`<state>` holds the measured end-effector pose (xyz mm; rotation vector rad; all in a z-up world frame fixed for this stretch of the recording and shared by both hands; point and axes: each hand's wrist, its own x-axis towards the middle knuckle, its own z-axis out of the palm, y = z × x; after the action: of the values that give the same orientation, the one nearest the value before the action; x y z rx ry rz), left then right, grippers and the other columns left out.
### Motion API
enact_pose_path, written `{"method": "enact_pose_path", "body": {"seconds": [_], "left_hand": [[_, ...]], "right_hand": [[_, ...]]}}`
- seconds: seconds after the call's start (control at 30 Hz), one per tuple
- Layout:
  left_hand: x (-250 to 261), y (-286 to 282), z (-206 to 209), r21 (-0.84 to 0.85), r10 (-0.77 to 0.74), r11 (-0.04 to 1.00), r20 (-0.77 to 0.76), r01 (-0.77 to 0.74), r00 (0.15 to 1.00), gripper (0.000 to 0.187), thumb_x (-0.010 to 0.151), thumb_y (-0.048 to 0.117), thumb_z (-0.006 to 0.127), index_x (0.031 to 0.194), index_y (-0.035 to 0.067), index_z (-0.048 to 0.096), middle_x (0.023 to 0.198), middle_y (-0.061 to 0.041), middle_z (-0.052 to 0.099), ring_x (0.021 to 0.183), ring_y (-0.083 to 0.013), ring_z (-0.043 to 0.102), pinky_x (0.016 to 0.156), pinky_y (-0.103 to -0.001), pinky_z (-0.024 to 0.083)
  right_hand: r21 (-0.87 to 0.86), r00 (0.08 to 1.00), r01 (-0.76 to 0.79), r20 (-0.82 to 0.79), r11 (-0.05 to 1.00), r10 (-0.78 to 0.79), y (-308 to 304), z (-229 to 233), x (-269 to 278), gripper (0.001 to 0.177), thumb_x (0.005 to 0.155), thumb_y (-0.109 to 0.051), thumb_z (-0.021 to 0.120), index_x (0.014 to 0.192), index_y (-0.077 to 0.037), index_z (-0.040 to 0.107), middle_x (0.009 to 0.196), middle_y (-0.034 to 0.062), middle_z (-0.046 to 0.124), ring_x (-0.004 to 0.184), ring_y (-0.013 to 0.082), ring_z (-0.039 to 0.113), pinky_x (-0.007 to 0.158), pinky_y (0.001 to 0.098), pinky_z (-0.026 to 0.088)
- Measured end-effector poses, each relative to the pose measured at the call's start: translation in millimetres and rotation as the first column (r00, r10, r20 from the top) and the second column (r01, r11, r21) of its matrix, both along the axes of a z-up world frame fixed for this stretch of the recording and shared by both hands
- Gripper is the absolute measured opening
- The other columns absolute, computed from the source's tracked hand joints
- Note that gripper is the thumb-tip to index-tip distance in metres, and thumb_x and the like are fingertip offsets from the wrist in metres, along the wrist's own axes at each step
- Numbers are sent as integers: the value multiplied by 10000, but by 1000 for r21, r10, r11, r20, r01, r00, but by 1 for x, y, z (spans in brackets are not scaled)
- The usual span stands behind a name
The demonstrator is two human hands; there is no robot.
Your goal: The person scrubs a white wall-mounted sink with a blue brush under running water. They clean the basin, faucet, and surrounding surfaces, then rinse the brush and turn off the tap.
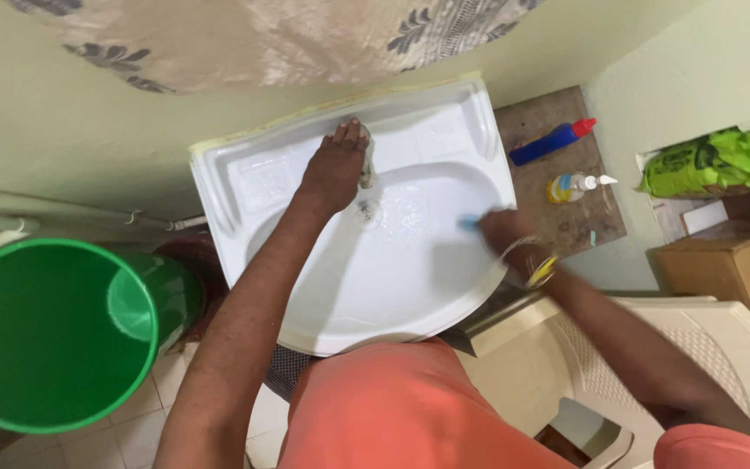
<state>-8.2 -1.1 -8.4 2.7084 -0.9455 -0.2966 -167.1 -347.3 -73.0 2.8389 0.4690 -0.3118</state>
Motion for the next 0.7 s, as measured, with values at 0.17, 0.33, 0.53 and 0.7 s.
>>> {"method": "enact_pose_path", "body": {"seconds": [0.17, 0.33, 0.53, 0.7], "left_hand": [[2, -1, 3, -11, -14, 1000, -5, 14, 1000, 692, 797, -121, 538, 1476, -56, 417, 1627, -260, 269, 1502, -380, 275, 1214, -483, 261], [0, 3, 7, -28, -18, 999, -4, 18, 1000, 661, 817, -103, 542, 1468, -82, 436, 1614, -283, 304, 1501, -395, 314, 1219, -491, 291], [1, 3, 3, -37, -22, 999, 28, 23, 999, 668, 803, -118, 535, 1464, -86, 448, 1605, -284, 321, 1485, -404, 328, 1209, -489, 299], [1, 3, 4, -55, -23, 998, 23, 24, 999, 645, 809, -118, 532, 1449, -68, 468, 1611, -275, 317, 1486, -409, 320, 1202, -497, 293]], "right_hand": [[-123, 983, 28, 185, 992, -5, -59, 68, 35, 167, 997, -225, 569, 942, -156, 711, 792, 85, 714, 726, 269, 711, 585, 431, 515], [-125, 997, 21, -76, 992, -31, -56, 73, -5, 181, 886, -314, 602, 861, -187, 728, 777, 76, 730, 695, 267, 723, 537, 441, 540], [-187, 997, 73, 43, 980, -66, -59, 77, 20, 186, 961, -245, 596, 887, -149, 737, 846, 87, 740, 741, 265, 736, 596, 420, 562], [-180, 998, -30, -68, 983, 18, -33, 75, -13, 127, 861, -181, 633, 874, -164, 758, 881, 95, 759, 832, 273, 749, 718, 410, 575]]}}
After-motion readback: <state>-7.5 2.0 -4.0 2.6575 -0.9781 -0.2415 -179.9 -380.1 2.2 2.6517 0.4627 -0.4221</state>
